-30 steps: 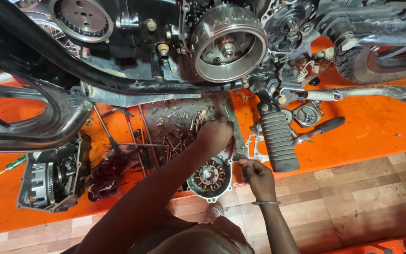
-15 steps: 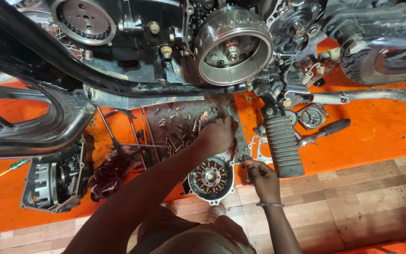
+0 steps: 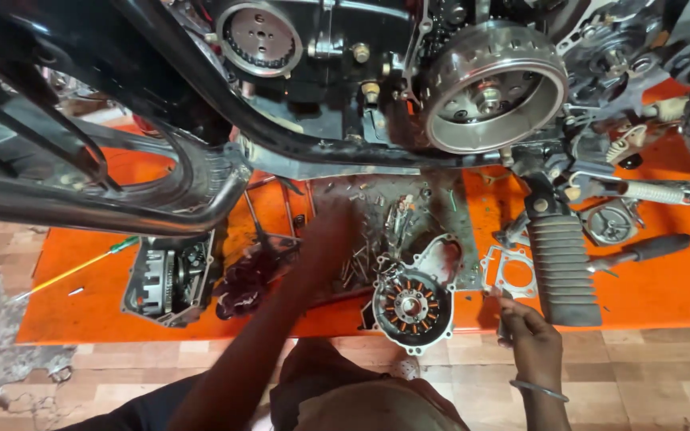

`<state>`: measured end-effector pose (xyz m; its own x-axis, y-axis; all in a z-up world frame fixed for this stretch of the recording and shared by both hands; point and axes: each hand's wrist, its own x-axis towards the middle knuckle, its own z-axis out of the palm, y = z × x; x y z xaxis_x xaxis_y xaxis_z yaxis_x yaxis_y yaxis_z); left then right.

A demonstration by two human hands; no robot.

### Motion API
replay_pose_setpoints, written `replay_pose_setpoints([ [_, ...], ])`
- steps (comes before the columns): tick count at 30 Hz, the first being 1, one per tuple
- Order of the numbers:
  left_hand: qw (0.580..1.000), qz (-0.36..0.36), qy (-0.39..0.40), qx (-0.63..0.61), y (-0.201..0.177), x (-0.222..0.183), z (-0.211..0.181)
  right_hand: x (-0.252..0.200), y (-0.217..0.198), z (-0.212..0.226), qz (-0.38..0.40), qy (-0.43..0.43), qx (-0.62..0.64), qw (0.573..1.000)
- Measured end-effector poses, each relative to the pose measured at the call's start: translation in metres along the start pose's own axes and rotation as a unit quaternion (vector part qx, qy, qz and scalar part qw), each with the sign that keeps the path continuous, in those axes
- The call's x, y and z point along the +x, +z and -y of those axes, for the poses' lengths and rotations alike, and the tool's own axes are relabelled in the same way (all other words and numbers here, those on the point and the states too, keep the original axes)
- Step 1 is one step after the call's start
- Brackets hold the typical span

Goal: The person works at a bench under a motorcycle frame, sorting small engine parts and bolts on the work surface, then lifts a black engine side cover and aligns and fits it onto the motorcycle engine, holding it in place with both hands.

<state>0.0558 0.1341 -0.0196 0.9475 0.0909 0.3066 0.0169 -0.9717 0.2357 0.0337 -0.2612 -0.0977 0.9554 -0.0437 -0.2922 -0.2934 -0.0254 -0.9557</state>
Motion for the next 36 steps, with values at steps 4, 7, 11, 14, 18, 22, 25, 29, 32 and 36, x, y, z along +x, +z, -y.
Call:
replay_pose_setpoints([
  [4, 0.996, 0.073, -0.059, -0.007, 0.035, -0.024, 0.077, -0.005, -0.008, 0.010, -0.013, 0.000, 0.008, 1.000],
  [7, 0.993, 0.080, -0.035, 0.077, 0.058, -0.017, 0.090, -0.003, 0.002, 0.023, 0.009, 0.014, 0.016, 1.000],
  [11, 0.992, 0.095, -0.038, 0.074, 0.029, -0.010, 0.061, 0.003, 0.019, 0.045, 0.043, -0.002, -0.004, 0.999],
  [14, 0.996, 0.055, -0.075, -0.015, 0.007, -0.021, 0.026, 0.013, 0.042, 0.066, 0.062, -0.031, 0.011, 0.998],
  [18, 0.946, -0.035, -0.159, -0.279, -0.020, -0.055, -0.061, 0.029, 0.080, 0.084, 0.073, -0.104, -0.030, 0.991],
  [22, 0.922, -0.084, -0.098, -0.366, 0.029, -0.090, -0.091, 0.018, 0.110, 0.105, -0.028, -0.175, -0.193, 0.965],
  [25, 0.914, -0.078, -0.195, -0.346, 0.027, -0.100, -0.102, 0.033, 0.119, 0.101, 0.001, -0.179, -0.250, 0.952],
  [29, 0.923, -0.072, -0.260, -0.275, 0.008, -0.100, -0.109, 0.026, 0.142, 0.107, 0.025, -0.215, -0.246, 0.945],
  [32, 0.923, -0.103, -0.253, -0.270, 0.006, -0.099, -0.111, 0.012, 0.149, 0.102, 0.002, -0.172, -0.245, 0.954],
  [36, 0.917, -0.118, -0.231, -0.301, 0.000, -0.092, -0.114, 0.005, 0.155, 0.096, -0.055, -0.179, -0.237, 0.953],
])
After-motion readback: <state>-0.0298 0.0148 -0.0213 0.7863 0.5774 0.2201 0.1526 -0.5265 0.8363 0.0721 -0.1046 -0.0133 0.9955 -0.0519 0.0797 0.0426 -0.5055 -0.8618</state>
